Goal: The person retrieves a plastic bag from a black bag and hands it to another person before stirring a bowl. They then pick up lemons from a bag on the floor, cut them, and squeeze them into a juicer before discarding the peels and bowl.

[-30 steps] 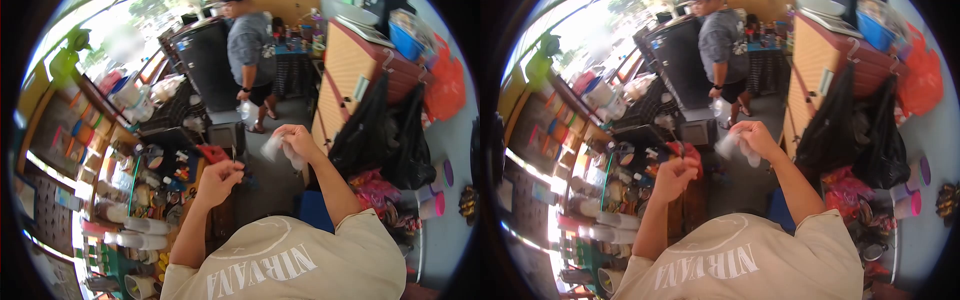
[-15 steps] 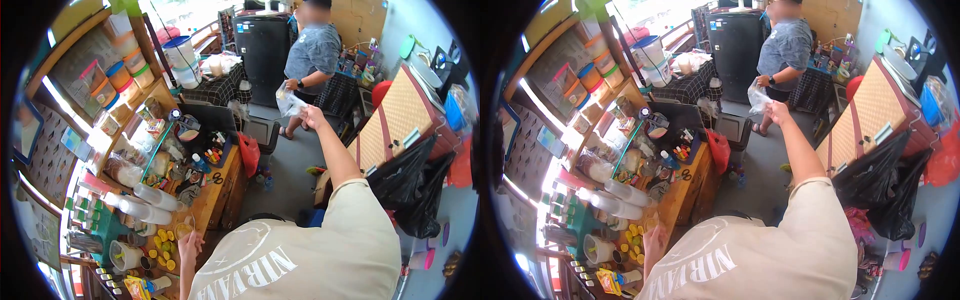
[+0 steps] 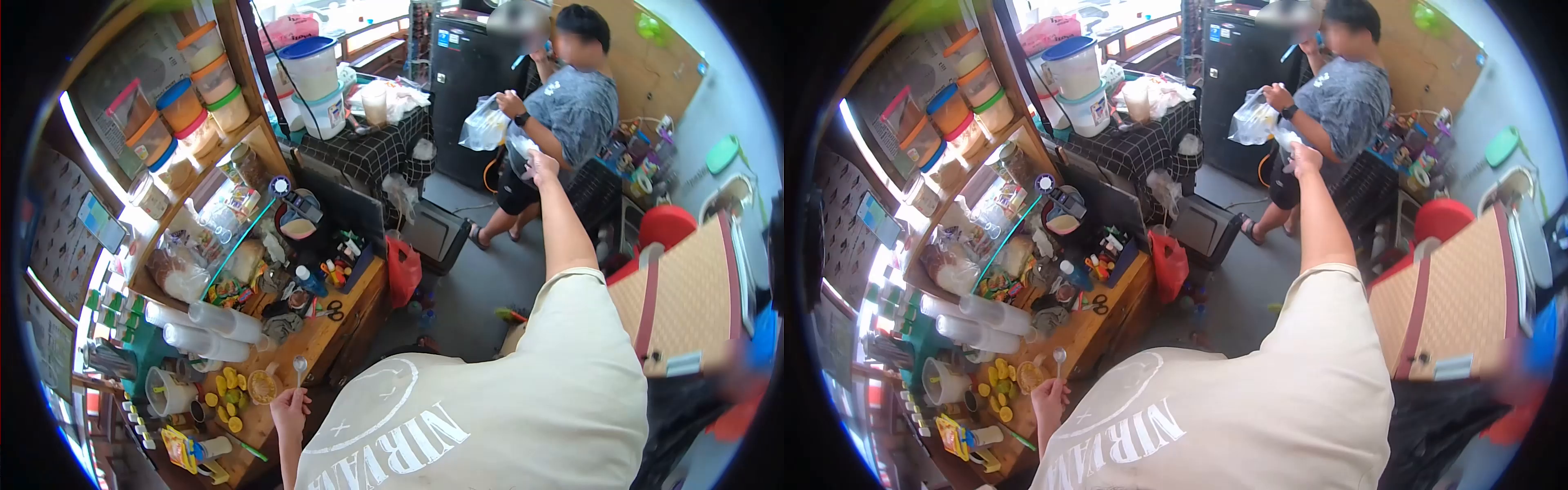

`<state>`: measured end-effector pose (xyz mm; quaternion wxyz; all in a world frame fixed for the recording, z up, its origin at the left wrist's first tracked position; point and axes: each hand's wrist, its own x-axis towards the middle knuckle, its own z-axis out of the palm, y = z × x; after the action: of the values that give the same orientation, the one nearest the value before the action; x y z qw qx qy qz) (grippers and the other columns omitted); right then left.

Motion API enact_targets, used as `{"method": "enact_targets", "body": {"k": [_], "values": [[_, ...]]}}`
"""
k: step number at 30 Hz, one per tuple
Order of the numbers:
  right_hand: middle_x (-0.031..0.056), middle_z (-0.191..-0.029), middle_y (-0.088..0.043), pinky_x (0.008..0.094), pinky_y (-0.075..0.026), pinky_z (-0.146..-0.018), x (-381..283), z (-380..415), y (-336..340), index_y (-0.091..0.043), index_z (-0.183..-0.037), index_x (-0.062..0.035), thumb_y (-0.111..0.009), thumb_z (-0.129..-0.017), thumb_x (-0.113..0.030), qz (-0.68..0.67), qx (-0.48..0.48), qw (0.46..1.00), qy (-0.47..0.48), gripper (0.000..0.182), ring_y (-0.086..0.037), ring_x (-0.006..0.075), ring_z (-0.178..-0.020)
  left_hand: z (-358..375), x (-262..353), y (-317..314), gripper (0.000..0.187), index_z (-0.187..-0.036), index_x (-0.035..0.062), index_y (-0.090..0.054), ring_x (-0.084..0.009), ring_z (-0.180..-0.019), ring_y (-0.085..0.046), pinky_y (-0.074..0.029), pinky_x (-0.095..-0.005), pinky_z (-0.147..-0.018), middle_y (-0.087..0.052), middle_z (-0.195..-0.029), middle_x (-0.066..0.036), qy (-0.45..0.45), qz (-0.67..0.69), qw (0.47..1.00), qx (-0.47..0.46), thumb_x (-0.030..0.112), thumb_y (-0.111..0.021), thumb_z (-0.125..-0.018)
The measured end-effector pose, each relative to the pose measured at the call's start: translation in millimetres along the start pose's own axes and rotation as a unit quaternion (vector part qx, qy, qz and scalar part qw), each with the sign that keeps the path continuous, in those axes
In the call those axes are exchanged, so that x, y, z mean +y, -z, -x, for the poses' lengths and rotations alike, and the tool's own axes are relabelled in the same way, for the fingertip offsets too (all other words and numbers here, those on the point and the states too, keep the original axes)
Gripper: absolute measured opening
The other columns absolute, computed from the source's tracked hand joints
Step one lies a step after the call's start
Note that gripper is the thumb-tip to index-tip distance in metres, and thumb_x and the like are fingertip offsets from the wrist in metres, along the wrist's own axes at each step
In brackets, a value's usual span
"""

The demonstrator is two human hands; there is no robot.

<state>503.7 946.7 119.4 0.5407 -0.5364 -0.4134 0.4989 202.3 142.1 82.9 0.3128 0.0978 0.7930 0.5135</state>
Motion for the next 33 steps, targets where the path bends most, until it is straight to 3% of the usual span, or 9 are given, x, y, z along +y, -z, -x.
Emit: {"method": "enact_targets", "body": {"k": [5,8,9,10,11,15,22,28,33], "values": [[0.0113,-0.085,-0.068,0.0342,-0.060,-0.057,3,-95,-12,-0.067,-0.105,0.0038,-0.072,-0.083,-0.005,-0.058,-0.087,0.994,-0.027,0.024,-0.069,0.0231,-0.067,-14,25,-65,0.020,-0.091,-0.0019,-0.073,-0.0074,-0.049,-0.054,-0.040,-0.0227,-0.046,-0.065,-0.069,-0.003,0.002,0.000,0.999,0.055,0.014,-0.062,-0.098],[0.0130,-0.092,-0.069,0.0318,-0.060,-0.059,25,-176,-16,-0.067,-0.110,0.0026,-0.069,-0.089,-0.007,-0.117,-0.243,0.961,-0.064,0.023,-0.070,0.0233,-0.072,-23,15,-78,0.021,-0.086,0.0003,-0.073,-0.0073,-0.049,-0.053,-0.041,-0.0248,-0.046,-0.064,-0.065,-0.002,-0.026,-0.019,0.995,0.092,0.016,-0.065,-0.097],[0.0114,-0.101,-0.069,0.0303,-0.060,-0.064,26,-187,-19,-0.062,-0.120,0.0006,-0.061,-0.095,-0.011,-0.136,-0.272,0.952,-0.046,0.028,-0.069,0.0206,-0.079,-19,22,-80,0.020,-0.084,0.0012,-0.072,-0.0072,-0.050,-0.053,-0.042,-0.0253,-0.047,-0.063,-0.063,-0.001,-0.011,-0.025,0.992,0.126,0.017,-0.066,-0.096],[0.0098,-0.111,-0.068,0.0289,-0.059,-0.068,28,-188,-27,-0.058,-0.131,-0.0015,-0.053,-0.101,-0.014,-0.159,-0.301,0.940,-0.027,0.033,-0.069,0.0178,-0.085,-16,21,-77,0.019,-0.087,0.0008,-0.073,-0.0074,-0.050,-0.053,-0.043,-0.0252,-0.048,-0.063,-0.063,-0.001,-0.008,-0.025,0.985,0.168,0.016,-0.066,-0.095],[0.0098,-0.111,-0.068,0.0289,-0.059,-0.068,25,-150,-112,-0.058,-0.131,-0.0015,-0.053,-0.101,-0.014,-0.147,-0.354,0.923,-0.047,0.033,-0.069,0.0178,-0.085,-13,18,-72,0.018,-0.089,0.0004,-0.073,-0.0076,-0.050,-0.054,-0.044,-0.0251,-0.049,-0.063,-0.063,-0.001,-0.005,-0.028,0.978,0.206,0.015,-0.066,-0.095],[0.0089,-0.109,-0.068,0.0296,-0.059,-0.068,47,-90,-90,-0.058,-0.129,-0.0036,-0.054,-0.100,-0.016,-0.096,-0.421,0.895,-0.108,0.032,-0.069,0.0177,-0.084,4,-21,-34,0.017,-0.102,0.0007,-0.075,-0.0110,-0.059,-0.064,-0.051,-0.0275,-0.058,-0.070,-0.070,-0.007,-0.035,-0.085,0.926,0.367,0.011,-0.067,-0.091],[0.0073,-0.107,-0.069,0.0308,-0.059,-0.067,62,-121,-107,-0.059,-0.128,-0.0072,-0.056,-0.100,-0.020,-0.023,-0.345,0.928,-0.142,0.031,-0.068,0.0174,-0.082,-21,-61,52,0.022,-0.106,0.0135,-0.077,-0.0336,-0.090,-0.070,-0.056,-0.0421,-0.078,-0.074,-0.093,-0.015,0.075,-0.328,0.817,0.468,0.021,-0.064,-0.091],[0.0060,-0.105,-0.069,0.0319,-0.059,-0.067,57,-192,-90,-0.060,-0.126,-0.0103,-0.057,-0.099,-0.023,0.033,-0.237,0.958,-0.156,0.029,-0.068,0.0172,-0.081,-85,-92,88,0.019,-0.092,0.0146,-0.077,-0.0322,-0.094,-0.069,-0.054,-0.0458,-0.079,-0.072,-0.093,-0.012,0.052,-0.519,0.791,0.321,0.015,-0.058,-0.087],[0.0049,-0.103,-0.069,0.0328,-0.059,-0.066,57,-224,-62,-0.061,-0.125,-0.0130,-0.058,-0.099,-0.025,0.075,-0.140,0.974,-0.161,0.028,-0.068,0.0170,-0.080,-85,-73,102,0.017,-0.086,0.0144,-0.076,-0.0308,-0.095,-0.068,-0.054,-0.0449,-0.077,-0.072,-0.090,-0.011,0.036,-0.546,0.795,0.262,0.013,-0.059,-0.083]]}}
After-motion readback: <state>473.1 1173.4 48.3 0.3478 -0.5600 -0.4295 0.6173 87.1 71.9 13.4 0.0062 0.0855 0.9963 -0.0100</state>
